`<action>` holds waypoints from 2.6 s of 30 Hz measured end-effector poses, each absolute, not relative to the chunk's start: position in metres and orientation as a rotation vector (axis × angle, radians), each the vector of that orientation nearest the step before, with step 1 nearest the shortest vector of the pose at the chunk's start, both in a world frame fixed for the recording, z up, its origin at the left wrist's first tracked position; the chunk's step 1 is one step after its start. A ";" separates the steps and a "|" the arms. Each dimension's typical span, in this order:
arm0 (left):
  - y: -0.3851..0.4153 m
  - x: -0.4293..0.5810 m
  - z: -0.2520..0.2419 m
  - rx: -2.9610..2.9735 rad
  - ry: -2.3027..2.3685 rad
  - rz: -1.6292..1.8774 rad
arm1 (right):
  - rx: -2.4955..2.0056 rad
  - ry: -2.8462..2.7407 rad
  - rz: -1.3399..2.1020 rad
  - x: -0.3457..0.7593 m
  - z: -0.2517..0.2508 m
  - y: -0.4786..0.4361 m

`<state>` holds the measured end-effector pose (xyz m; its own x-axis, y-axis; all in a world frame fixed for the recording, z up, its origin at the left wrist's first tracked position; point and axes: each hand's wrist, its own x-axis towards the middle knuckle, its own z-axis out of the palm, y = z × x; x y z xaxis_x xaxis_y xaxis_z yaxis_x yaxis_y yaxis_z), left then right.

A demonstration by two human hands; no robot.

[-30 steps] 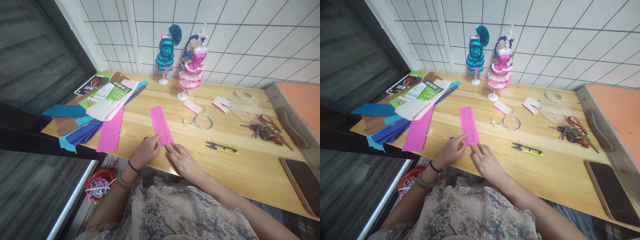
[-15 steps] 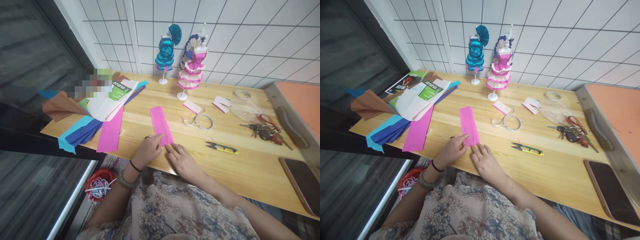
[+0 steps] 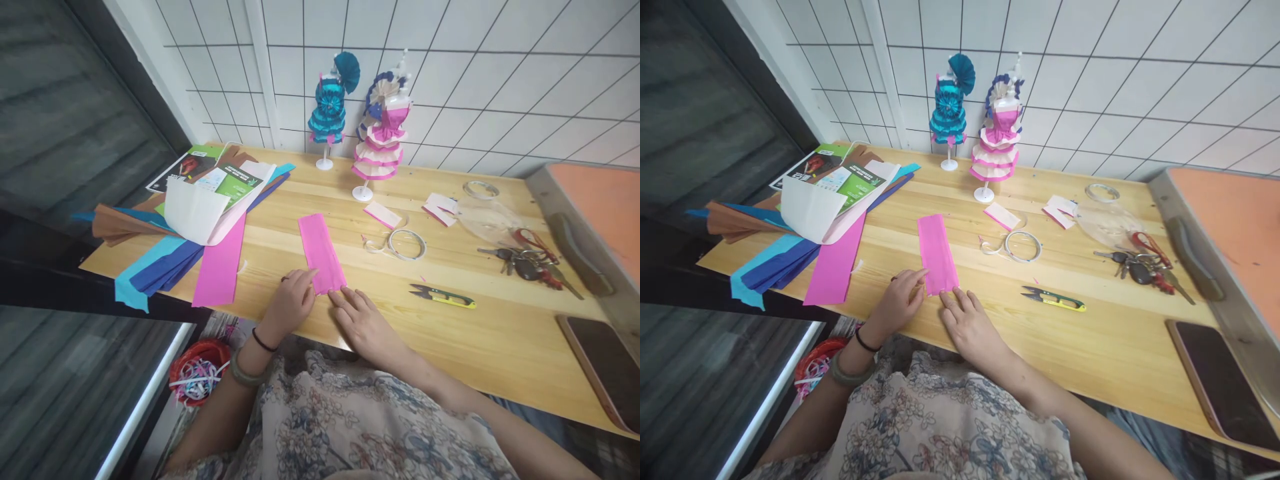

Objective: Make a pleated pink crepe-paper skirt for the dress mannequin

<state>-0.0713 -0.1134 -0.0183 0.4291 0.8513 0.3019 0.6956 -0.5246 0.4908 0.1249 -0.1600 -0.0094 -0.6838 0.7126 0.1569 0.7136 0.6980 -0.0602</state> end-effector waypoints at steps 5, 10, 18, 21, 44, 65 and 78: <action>-0.138 -0.075 -0.024 2.564 1.252 0.920 | -1.165 -2.726 0.018 0.124 -0.010 -0.160; -0.155 -0.072 -0.033 2.727 1.071 0.916 | -1.186 -2.741 -0.004 0.124 -0.012 -0.160; -0.151 -0.071 -0.042 2.714 1.137 0.819 | -1.179 -2.741 -0.035 0.124 -0.012 -0.161; -0.150 -0.070 -0.041 2.717 1.186 0.814 | -1.191 -2.757 -0.043 0.123 -0.012 -0.162; -0.147 -0.066 -0.028 2.707 1.242 0.648 | -1.207 -2.459 0.453 0.136 -0.007 -0.151; -0.129 -0.074 -0.028 2.319 1.135 0.876 | -1.175 -2.474 0.137 0.151 -0.015 -0.120; -0.118 -0.075 -0.030 2.409 1.134 0.788 | -1.185 -2.575 0.204 0.155 -0.005 -0.105</action>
